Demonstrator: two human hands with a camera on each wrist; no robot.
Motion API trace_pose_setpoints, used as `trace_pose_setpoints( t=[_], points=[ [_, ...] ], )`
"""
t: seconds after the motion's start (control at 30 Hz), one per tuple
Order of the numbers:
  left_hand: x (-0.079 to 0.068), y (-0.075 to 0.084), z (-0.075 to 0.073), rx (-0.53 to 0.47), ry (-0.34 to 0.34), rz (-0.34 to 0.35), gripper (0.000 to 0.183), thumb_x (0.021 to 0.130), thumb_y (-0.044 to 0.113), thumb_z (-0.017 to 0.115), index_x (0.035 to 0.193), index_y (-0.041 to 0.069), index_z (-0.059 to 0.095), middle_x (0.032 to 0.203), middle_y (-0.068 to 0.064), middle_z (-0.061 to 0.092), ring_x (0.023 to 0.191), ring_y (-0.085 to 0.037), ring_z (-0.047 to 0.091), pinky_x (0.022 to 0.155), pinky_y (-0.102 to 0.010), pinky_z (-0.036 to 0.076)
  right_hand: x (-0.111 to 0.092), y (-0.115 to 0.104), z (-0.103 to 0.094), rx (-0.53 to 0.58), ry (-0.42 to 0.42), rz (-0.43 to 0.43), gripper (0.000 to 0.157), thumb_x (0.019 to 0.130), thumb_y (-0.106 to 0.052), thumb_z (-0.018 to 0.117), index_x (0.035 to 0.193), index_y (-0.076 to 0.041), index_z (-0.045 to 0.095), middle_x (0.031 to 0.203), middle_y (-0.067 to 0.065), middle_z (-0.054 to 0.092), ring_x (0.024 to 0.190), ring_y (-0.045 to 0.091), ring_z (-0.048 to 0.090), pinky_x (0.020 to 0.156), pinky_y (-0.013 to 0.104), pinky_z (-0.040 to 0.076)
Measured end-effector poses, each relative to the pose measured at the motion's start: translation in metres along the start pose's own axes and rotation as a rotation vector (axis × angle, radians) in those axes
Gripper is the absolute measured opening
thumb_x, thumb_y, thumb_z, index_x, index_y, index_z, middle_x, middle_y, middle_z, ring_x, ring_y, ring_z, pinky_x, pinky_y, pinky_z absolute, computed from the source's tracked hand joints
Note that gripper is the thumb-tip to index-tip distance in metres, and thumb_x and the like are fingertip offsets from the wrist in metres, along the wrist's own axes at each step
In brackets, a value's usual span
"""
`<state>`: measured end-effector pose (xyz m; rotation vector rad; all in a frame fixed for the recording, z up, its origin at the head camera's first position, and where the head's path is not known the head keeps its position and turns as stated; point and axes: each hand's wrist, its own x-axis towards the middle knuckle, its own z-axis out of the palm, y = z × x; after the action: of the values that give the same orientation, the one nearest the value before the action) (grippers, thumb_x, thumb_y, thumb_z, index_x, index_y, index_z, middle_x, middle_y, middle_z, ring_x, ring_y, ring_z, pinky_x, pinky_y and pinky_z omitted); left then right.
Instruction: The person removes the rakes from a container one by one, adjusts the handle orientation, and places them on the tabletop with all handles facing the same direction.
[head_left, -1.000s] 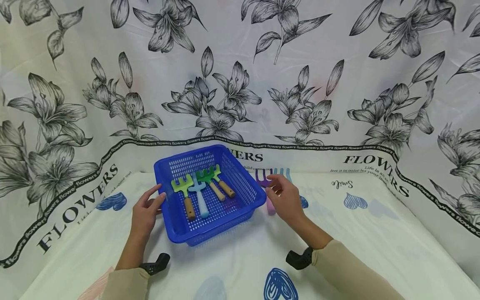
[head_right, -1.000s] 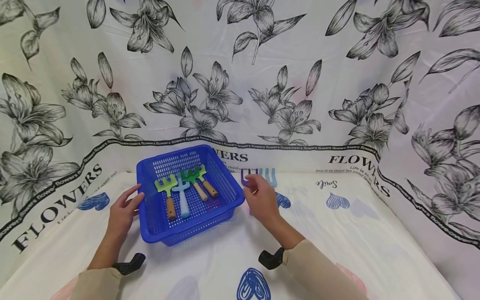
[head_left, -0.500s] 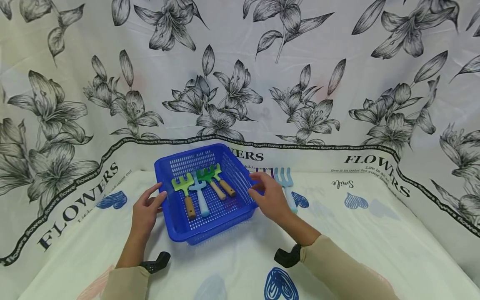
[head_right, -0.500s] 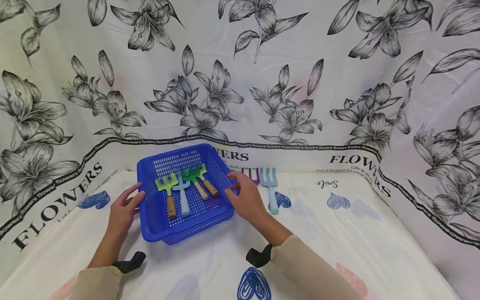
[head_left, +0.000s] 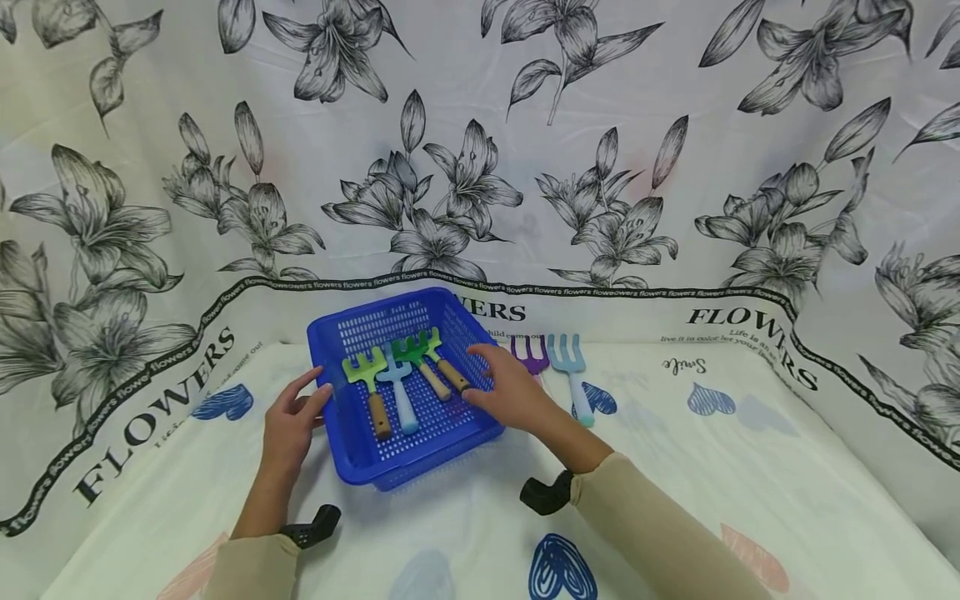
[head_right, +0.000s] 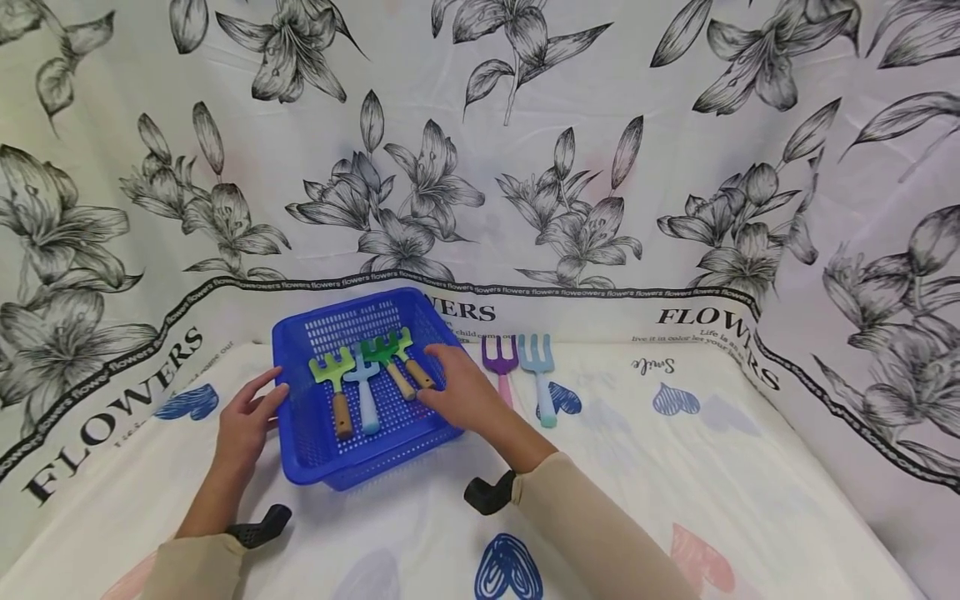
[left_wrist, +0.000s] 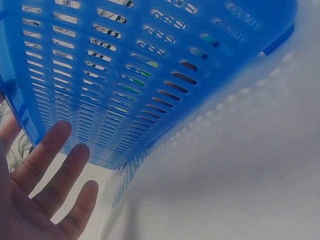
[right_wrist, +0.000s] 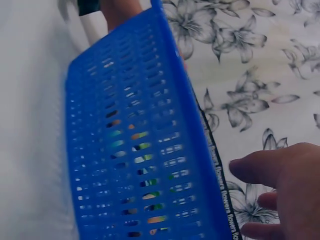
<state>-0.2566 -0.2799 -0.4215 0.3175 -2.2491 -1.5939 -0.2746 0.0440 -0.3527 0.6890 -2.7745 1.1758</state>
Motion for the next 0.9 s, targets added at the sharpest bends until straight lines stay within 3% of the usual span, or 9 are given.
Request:
trace_pose_setpoints(
  t=[0.27, 0.57, 0.73, 0.9],
  points=[
    [0.001, -0.004, 0.0, 0.013, 0.003, -0.004, 0.057, 0.095, 0.051, 0.056, 0.145, 0.026, 0.047, 0.123, -0.015, 0.063, 0.096, -0.013, 0.064, 0.084, -0.028, 0.054, 0.022, 0.0, -0.001, -0.066, -0.148, 0.006, 0.073, 0.087, -0.025, 0.074, 0.149, -0.011, 0.037, 0.148, 0.011, 0.043, 0.135, 0.032, 0.04, 0.106, 0.05, 0.037],
    [0.0, -0.002, -0.002, 0.004, 0.001, 0.006, 0.059, 0.093, 0.054, 0.056, 0.146, 0.027, 0.047, 0.125, -0.015, 0.062, 0.101, -0.02, 0.064, 0.076, -0.015, 0.051, 0.036, 0.003, 0.002, -0.016, -0.258, 0.067, 0.071, 0.089, -0.032, 0.071, 0.149, -0.016, 0.037, 0.138, 0.018, 0.051, 0.116, 0.031, 0.055, 0.094, 0.049, 0.047],
    [0.0, -0.003, -0.002, -0.003, 0.003, 0.007, 0.057, 0.094, 0.05, 0.057, 0.145, 0.026, 0.048, 0.123, -0.015, 0.063, 0.096, -0.014, 0.064, 0.078, -0.02, 0.053, 0.042, 0.003, 0.008, 0.009, -0.302, 0.116, 0.072, 0.089, -0.038, 0.07, 0.149, -0.016, 0.037, 0.139, 0.017, 0.05, 0.12, 0.03, 0.052, 0.097, 0.05, 0.045],
    [0.0, -0.003, -0.001, -0.012, 0.003, 0.013, 0.056, 0.095, 0.049, 0.058, 0.145, 0.026, 0.048, 0.122, -0.015, 0.064, 0.1, -0.019, 0.065, 0.081, -0.024, 0.054, 0.046, 0.001, 0.013, 0.005, -0.339, 0.151, 0.07, 0.09, -0.036, 0.069, 0.149, -0.016, 0.037, 0.136, 0.016, 0.052, 0.116, 0.028, 0.053, 0.098, 0.048, 0.044]
  ],
)
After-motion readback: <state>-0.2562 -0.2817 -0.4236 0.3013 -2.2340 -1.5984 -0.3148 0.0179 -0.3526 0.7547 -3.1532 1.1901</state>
